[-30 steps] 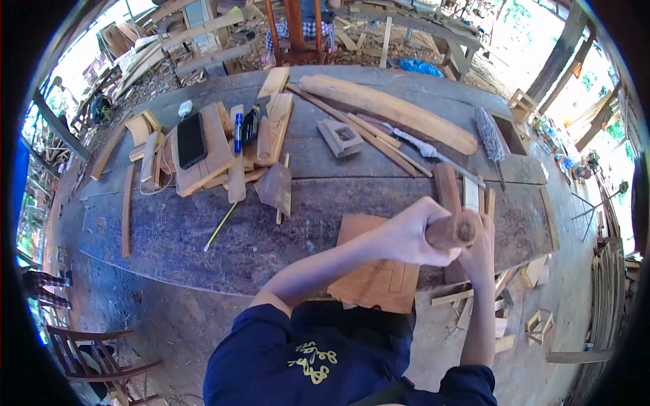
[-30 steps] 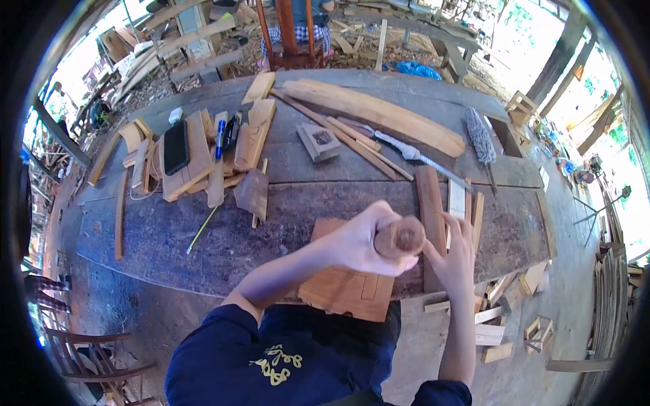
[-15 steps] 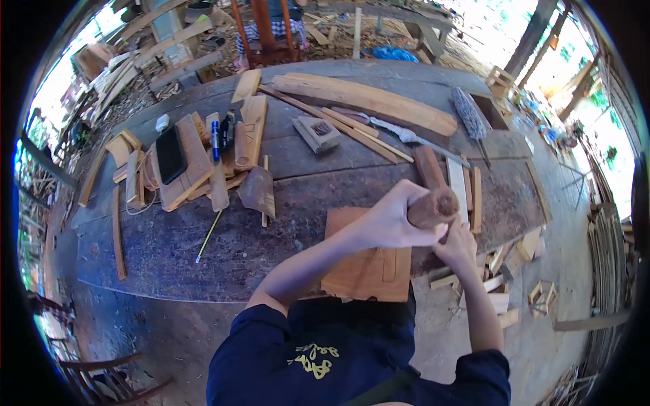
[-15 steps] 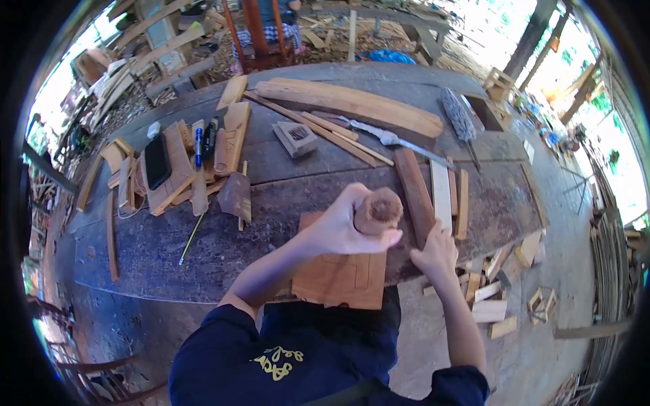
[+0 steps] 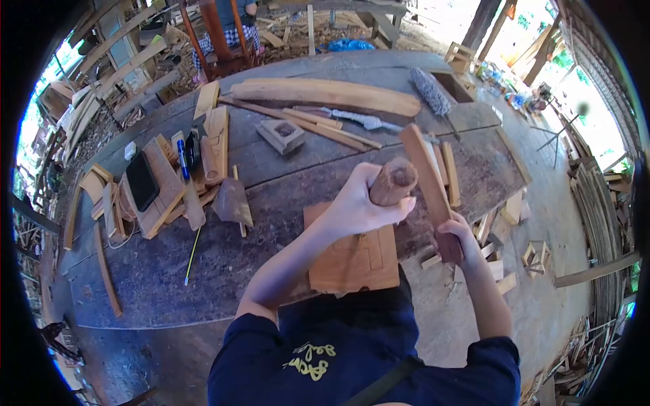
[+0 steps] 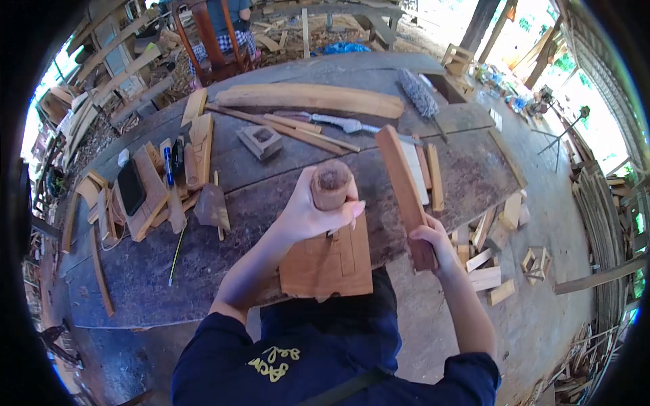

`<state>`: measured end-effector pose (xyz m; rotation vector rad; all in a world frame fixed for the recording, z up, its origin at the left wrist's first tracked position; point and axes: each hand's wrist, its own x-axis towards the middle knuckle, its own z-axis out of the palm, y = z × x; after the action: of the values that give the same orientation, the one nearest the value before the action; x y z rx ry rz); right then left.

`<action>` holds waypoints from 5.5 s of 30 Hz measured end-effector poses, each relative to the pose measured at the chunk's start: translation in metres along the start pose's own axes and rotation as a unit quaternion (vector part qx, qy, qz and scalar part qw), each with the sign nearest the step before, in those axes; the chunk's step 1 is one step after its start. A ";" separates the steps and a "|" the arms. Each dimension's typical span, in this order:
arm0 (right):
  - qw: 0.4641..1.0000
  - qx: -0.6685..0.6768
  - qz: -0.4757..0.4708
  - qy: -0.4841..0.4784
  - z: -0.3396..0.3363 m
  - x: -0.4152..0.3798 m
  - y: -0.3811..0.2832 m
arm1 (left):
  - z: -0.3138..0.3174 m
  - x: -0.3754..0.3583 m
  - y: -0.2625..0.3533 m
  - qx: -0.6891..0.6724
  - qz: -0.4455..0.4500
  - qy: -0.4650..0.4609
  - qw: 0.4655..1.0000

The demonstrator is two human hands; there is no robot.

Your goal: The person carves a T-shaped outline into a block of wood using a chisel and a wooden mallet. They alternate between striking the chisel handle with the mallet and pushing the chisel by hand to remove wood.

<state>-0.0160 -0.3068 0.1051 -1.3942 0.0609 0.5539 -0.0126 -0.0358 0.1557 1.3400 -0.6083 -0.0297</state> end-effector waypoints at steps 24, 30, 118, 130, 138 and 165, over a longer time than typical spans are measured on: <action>0.516 -0.744 -0.404 0.126 0.094 -0.126 -0.155 | 0.004 -0.001 -0.002 0.033 -0.037 0.042 0.998; 0.551 -0.752 -0.352 0.085 0.126 -0.115 -0.171 | 0.005 -0.001 -0.002 0.076 -0.029 0.033 0.996; 0.724 -0.576 -0.346 0.155 0.126 -0.088 -0.165 | -0.019 0.042 -0.013 0.108 0.053 0.048 0.992; 0.747 -0.614 -0.223 0.122 0.108 -0.096 -0.168 | -0.019 0.044 -0.018 0.119 0.044 0.043 0.991; 0.742 -0.608 -0.281 0.023 0.109 -0.086 -0.147 | -0.013 0.042 -0.017 0.099 0.024 0.055 0.993; 0.765 -0.609 -0.195 0.068 0.090 -0.112 -0.164 | -0.014 0.041 -0.015 0.101 0.034 0.043 0.993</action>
<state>-0.0720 -0.2714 0.3125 -2.6347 -0.5692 0.0654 0.0329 -0.0414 0.1566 1.5064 -0.5951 0.1474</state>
